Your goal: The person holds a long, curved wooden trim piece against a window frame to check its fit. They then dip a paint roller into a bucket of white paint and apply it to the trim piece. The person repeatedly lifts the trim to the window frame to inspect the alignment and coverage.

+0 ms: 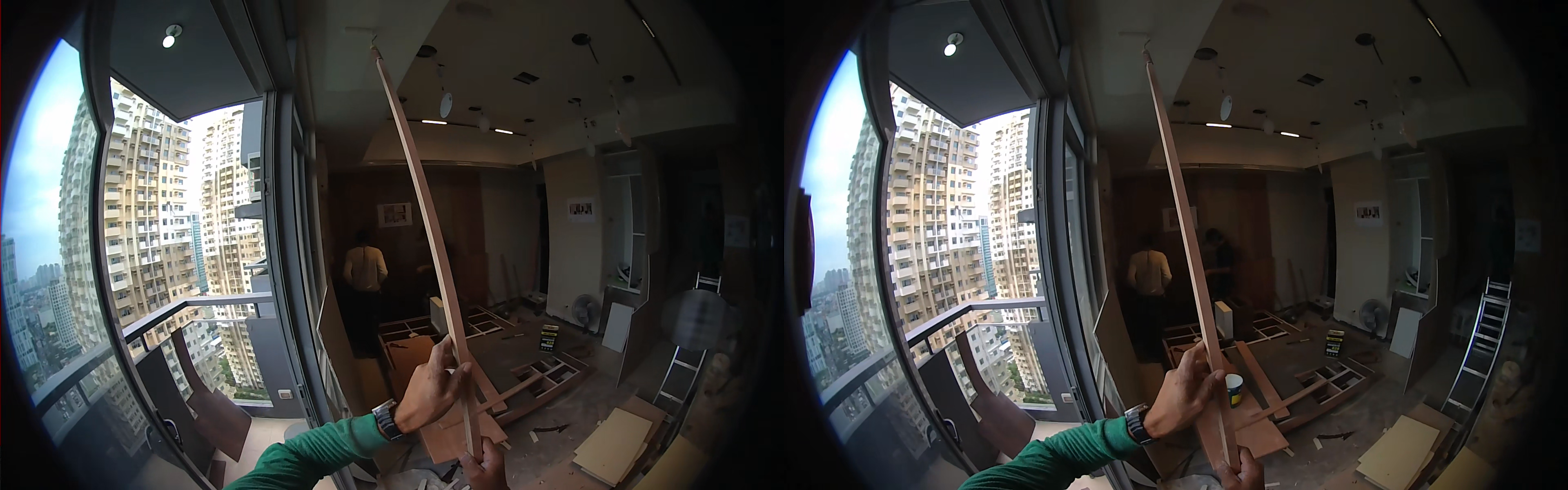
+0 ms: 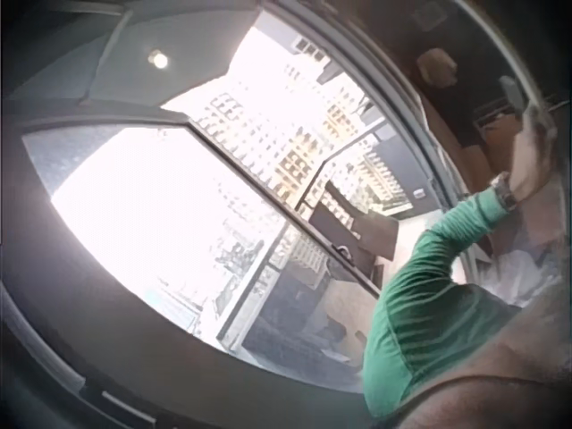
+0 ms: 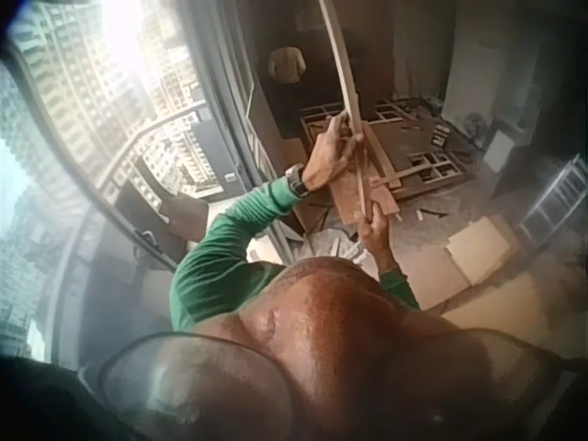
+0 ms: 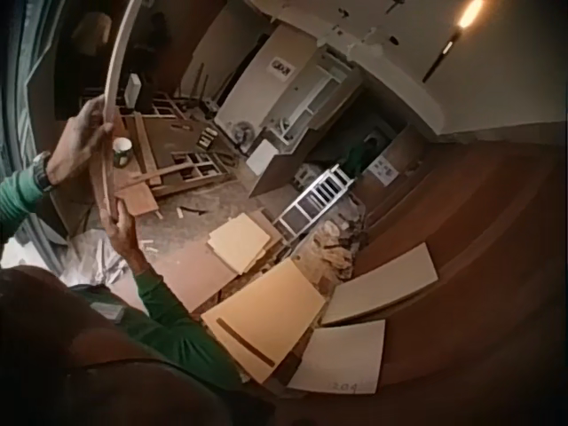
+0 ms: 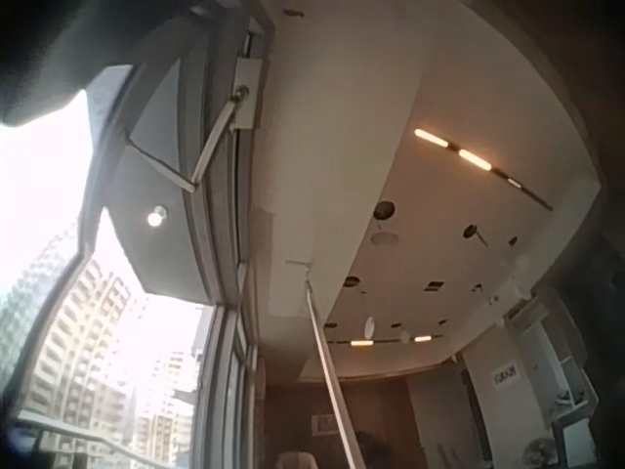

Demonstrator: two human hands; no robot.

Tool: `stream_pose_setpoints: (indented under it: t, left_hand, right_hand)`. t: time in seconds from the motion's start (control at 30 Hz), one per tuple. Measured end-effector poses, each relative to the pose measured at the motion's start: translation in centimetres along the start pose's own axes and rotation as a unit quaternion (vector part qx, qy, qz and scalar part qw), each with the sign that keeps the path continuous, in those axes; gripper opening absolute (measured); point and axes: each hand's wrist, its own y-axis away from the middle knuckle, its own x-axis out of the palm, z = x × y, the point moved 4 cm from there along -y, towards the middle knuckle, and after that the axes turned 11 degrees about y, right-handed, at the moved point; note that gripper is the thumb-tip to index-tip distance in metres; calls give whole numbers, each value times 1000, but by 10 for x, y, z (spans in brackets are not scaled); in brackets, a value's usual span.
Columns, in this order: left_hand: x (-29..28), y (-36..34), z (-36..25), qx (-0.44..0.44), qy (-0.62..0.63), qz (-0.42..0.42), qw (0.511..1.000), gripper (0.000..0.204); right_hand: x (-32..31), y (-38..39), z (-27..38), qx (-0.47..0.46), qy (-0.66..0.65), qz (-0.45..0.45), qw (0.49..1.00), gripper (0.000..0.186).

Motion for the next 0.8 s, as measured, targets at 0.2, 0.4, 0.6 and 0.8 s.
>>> stream_pose_setpoints:
  t: [0.2, 0.4, 0.6, 0.8]
  left_hand:
    - [42, 46, -37, -30, -21, 42, 998, 66]
    - [74, 83, -51, -7, -9, 50, 999, 71]
    - [87, 90, -55, 54, -1, 32, 998, 74]
    - [76, 79, -49, -33, 37, 41, 998, 70]
  right_hand:
    - [-25, 62, -16, 41, -36, -27, 998, 25]
    - [-49, 99, -9, 78, -17, -54, 995, 25]
    - [-63, 113, 2, 144, -24, -55, 988, 28]
    - [-58, 101, 2, 140, 26, -30, 989, 28]
